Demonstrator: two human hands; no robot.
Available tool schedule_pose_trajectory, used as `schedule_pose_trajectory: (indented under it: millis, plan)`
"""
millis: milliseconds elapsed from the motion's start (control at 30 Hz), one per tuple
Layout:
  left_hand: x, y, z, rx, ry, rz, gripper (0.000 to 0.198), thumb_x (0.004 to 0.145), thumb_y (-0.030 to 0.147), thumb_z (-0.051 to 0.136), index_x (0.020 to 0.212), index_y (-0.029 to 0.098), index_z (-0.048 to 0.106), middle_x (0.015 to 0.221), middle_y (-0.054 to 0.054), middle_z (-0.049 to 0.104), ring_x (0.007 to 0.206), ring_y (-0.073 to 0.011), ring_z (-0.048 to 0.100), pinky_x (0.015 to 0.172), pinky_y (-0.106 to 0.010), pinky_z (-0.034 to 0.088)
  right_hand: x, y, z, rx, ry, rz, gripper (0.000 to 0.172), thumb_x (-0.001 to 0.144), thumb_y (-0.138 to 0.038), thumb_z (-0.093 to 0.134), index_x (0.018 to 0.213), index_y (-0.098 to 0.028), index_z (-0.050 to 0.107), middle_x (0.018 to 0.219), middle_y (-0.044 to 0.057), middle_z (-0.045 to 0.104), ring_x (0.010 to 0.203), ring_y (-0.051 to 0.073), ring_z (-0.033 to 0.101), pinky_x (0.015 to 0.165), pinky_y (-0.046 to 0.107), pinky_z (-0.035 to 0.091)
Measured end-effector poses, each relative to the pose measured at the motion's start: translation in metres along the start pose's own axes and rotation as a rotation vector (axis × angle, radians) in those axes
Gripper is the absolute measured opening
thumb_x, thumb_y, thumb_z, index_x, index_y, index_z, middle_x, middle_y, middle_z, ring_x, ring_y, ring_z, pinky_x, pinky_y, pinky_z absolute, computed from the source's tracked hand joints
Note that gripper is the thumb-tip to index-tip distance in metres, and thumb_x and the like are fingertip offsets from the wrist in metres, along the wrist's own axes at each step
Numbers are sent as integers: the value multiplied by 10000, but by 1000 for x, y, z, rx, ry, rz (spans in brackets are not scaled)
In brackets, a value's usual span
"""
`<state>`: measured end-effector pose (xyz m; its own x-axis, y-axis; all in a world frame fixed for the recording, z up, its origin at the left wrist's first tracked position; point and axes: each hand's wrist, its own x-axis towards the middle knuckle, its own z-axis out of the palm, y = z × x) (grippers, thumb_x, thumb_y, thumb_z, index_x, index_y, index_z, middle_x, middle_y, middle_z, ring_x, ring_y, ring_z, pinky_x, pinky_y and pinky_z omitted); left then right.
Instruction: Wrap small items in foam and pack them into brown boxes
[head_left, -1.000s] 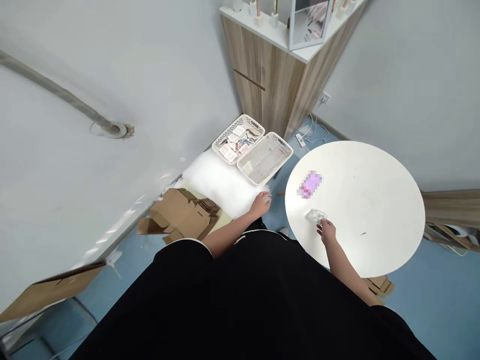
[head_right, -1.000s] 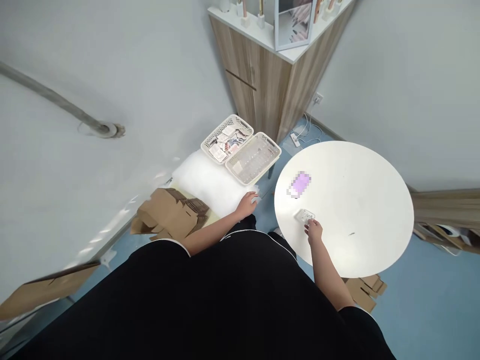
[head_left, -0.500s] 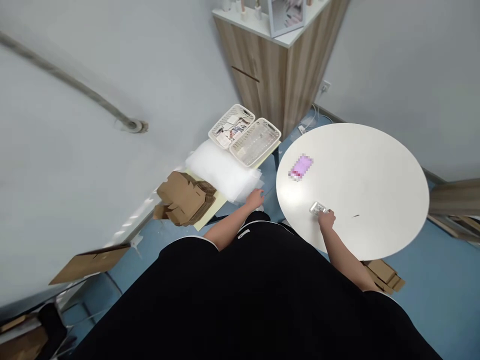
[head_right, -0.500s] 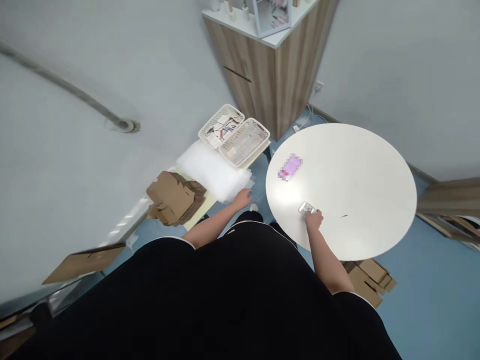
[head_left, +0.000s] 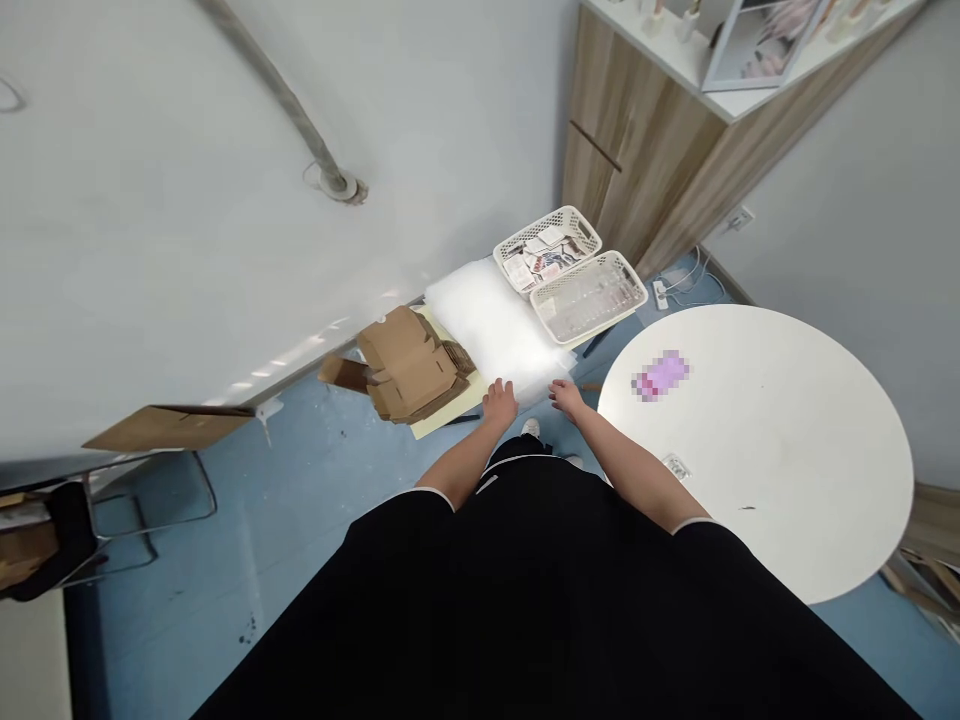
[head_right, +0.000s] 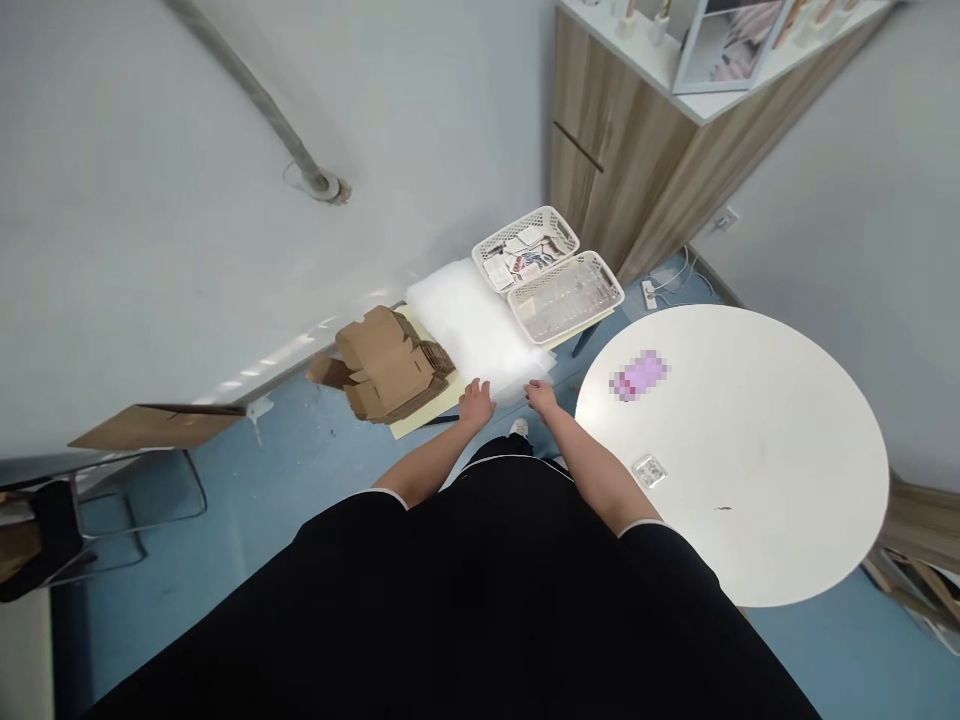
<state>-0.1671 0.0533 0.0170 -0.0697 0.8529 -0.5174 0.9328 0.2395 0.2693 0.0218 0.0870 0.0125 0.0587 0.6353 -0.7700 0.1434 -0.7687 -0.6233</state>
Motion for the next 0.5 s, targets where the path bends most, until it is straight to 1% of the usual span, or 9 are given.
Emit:
schedule_pose_trajectory:
  millis: [67, 133, 200, 233, 300, 333, 400, 500]
  plan:
    - [3, -13, 4, 33, -26, 37, 571, 943, 247, 601, 1491, 212, 446, 1677, -185, 287, 1526, -360, 272, 1193, -525, 301, 19, -6, 23, 27, 47, 78, 335, 908, -427, 593, 1124, -174, 637, 929, 74, 694, 793, 178, 668, 705, 306, 571]
    - [8, -24, 5, 72, -60, 73, 546, 955, 225, 558, 1491, 216, 456, 1670, -175, 316, 1515, -350, 300, 1187, -537, 309, 36, -10, 40, 31, 92, 133, 253, 918, -398, 585, 1079, -205, 611, 900, 64, 682, 738, 167, 660, 649, 281, 562]
    - [13, -34, 4, 106, -82, 107, 487, 969, 194, 501, 1456, 211, 504, 1649, -167, 363, 1482, -333, 357, 1177, -538, 329, 49, -14, 53, 30, 142, 189, 152, 928, -374, 587, 983, -232, 583, 868, 58, 671, 703, 163, 654, 606, 262, 548]
    - [15, -38, 3, 114, -84, 119, 459, 976, 182, 474, 1431, 207, 533, 1639, -163, 382, 1466, -326, 382, 1173, -534, 339, 53, -15, 58, 44, 172, 217, 133, 927, -369, 598, 930, -241, 563, 855, 53, 666, 692, 160, 652, 585, 253, 538]
    - [16, -44, -1, 115, -80, 134, 415, 990, 184, 442, 1380, 207, 582, 1621, -151, 415, 1442, -314, 418, 1158, -521, 365, 55, -17, 63, 84, 229, 246, 176, 910, -367, 631, 844, -246, 521, 837, 39, 658, 676, 150, 642, 546, 233, 514]
    - [15, -46, -2, 109, -73, 139, 399, 996, 196, 439, 1361, 213, 599, 1612, -142, 432, 1433, -311, 431, 1149, -516, 378, 54, -17, 64, 99, 249, 235, 198, 895, -363, 647, 816, -244, 510, 829, 33, 656, 673, 144, 635, 533, 223, 503]
    - [12, -48, -5, 94, -38, 173, 378, 1006, 238, 449, 1344, 229, 617, 1605, -122, 448, 1436, -309, 432, 1147, -512, 385, 47, -16, 63, 114, 259, 155, 205, 861, -351, 669, 790, -235, 516, 817, 25, 658, 683, 135, 624, 536, 213, 505]
    - [3, -43, -7, 90, 27, 305, 399, 1010, 337, 488, 1375, 232, 608, 1630, -112, 421, 1496, -324, 360, 1201, -534, 319, 31, -8, 51, 156, 234, 22, 179, 804, -349, 681, 803, -223, 554, 821, 20, 664, 722, 138, 627, 590, 233, 553]
